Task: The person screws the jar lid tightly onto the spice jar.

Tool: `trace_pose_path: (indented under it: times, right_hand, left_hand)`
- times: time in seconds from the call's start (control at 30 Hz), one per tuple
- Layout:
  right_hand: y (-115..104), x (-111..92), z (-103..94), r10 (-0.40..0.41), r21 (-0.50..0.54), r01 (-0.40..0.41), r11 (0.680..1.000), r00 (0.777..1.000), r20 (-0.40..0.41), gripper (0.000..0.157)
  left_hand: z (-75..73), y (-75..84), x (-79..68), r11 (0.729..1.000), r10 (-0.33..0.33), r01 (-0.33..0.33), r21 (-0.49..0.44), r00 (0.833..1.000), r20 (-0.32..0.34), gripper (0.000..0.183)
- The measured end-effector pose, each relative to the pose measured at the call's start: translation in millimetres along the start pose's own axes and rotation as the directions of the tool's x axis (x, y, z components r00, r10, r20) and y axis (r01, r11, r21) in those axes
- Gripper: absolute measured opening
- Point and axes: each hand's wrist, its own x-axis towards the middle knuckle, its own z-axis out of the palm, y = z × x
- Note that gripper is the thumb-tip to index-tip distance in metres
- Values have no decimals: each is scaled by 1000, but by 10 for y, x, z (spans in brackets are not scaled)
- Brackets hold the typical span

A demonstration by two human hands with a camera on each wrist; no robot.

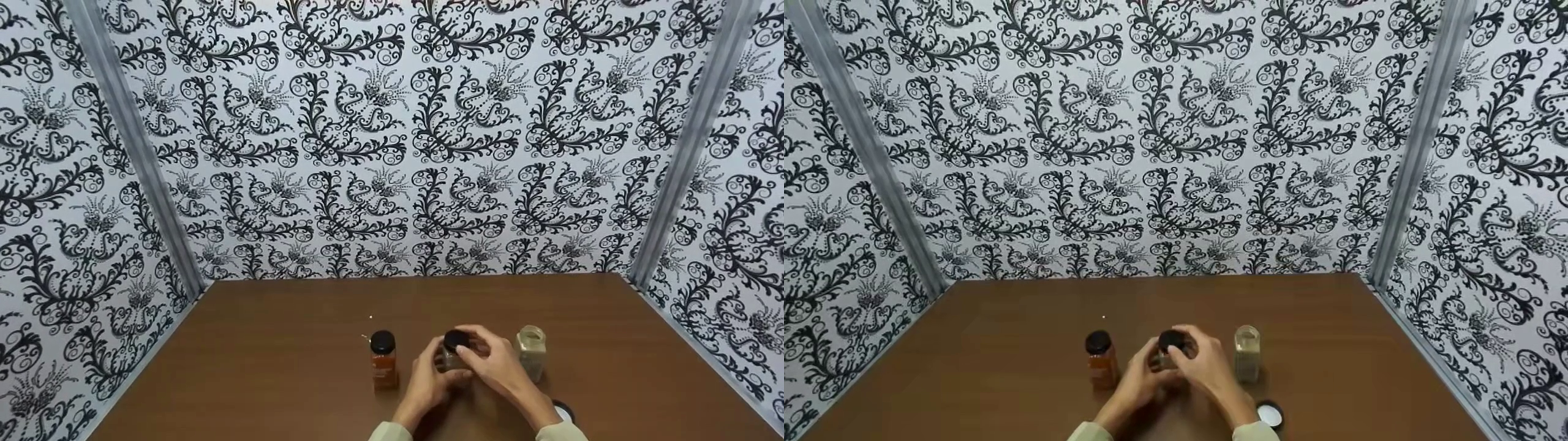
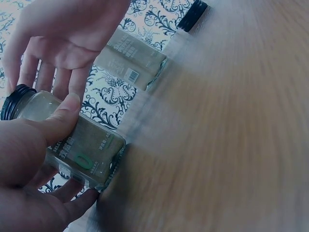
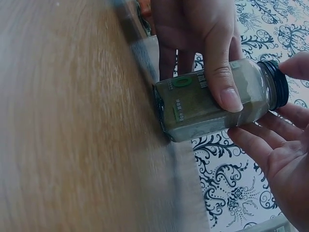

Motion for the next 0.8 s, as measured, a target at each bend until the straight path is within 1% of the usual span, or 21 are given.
trace_pose_path:
  times: [0.1,0.2,0.33,0.4,0.5,0.57,0.67,0.8]
  right_hand:
    - [-8,-2,7,8,24,-8,1000,1000,-5,31]
    - [-6,-2,7,23,46,-23,999,1000,-8,34]
    - [4,-8,-3,3,24,-3,1000,1000,-8,39]
    - [7,-9,-5,-19,11,19,1000,1000,-2,38]
    - [3,-12,1,-31,15,31,999,1000,2,33]
    - [0,-14,3,-27,30,26,999,1000,3,32]
    - [-1,-15,-4,-15,45,15,999,1000,5,35]
    - [4,-11,-27,-25,26,24,999,1000,17,38]
  left_hand:
    - [1,-2,-3,1000,4,-4,14,1000,-7,63]
    - [3,-1,-4,1000,10,-10,25,1000,-12,62]
    - [5,-4,-5,1000,16,-15,27,1000,-14,61]
    - [4,-5,-5,1000,15,-14,21,1000,-13,61]
    - [3,-7,-9,1000,13,-13,9,1000,-10,60]
    - [2,-8,-12,1000,11,-11,-3,1000,-7,60]
    - [5,-8,-11,1000,13,-13,-14,1000,-5,60]
    - [11,0,-1,1000,6,-6,-13,1000,-9,60]
